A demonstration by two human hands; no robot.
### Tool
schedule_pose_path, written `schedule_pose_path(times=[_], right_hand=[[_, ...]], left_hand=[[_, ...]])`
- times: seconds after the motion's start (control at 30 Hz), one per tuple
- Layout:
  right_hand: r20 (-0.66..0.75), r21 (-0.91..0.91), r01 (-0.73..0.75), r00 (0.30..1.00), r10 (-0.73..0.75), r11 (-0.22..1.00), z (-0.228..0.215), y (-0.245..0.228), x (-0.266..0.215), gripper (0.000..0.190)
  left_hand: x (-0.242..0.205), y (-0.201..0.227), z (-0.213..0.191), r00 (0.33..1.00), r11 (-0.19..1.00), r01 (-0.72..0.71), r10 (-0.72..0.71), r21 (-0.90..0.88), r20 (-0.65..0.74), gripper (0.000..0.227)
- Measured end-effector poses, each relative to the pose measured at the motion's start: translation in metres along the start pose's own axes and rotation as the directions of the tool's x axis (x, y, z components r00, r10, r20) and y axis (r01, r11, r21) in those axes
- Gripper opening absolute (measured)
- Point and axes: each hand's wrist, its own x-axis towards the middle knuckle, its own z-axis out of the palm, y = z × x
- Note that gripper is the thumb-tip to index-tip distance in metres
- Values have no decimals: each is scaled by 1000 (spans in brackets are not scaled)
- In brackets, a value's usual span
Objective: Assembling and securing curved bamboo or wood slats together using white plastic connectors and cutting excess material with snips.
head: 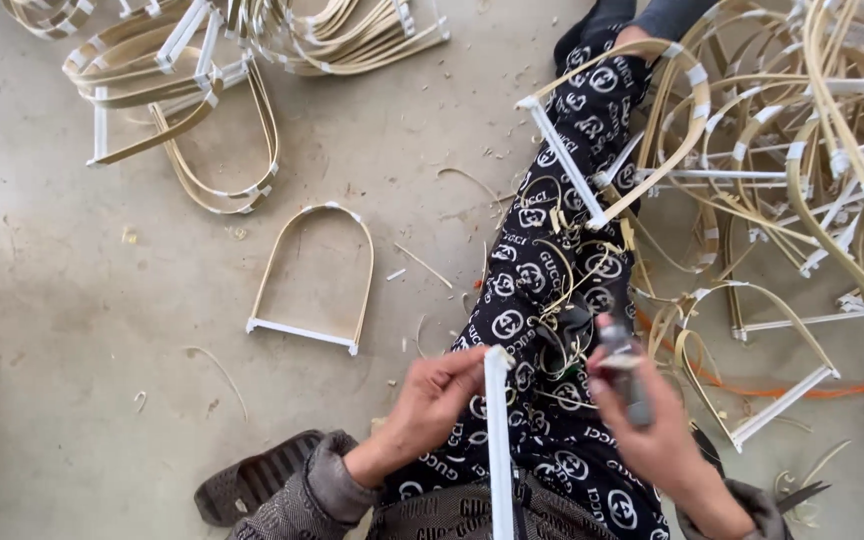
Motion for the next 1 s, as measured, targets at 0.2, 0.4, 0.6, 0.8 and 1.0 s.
schedule_pose_path(times=[0.2, 0.4, 0.6, 0.8, 1.0], right_hand=[[215, 757, -286, 958, 189, 588, -8, -21, 9, 78], [209, 826, -261, 965, 159, 499, 22, -13, 36, 72], [261, 874, -357, 917, 301, 331, 40, -8, 43, 54], [432, 790, -524, 844, 318, 319, 77, 22, 20, 34], [426, 735, -540, 838, 341, 409, 61, 8, 7, 30]], left_hand=[[28, 35, -35, 908, 983, -113, 162, 146, -387, 33], [-31, 97, -8, 947, 986, -93, 131, 138, -292, 50], [-41, 108, -5, 930, 995, 9, -44, 96, 364, 57], [-5, 78, 46, 964, 894, -122, 4, 431, 264, 46], [11, 25, 36, 961, 887, -265, 212, 379, 175, 29]])
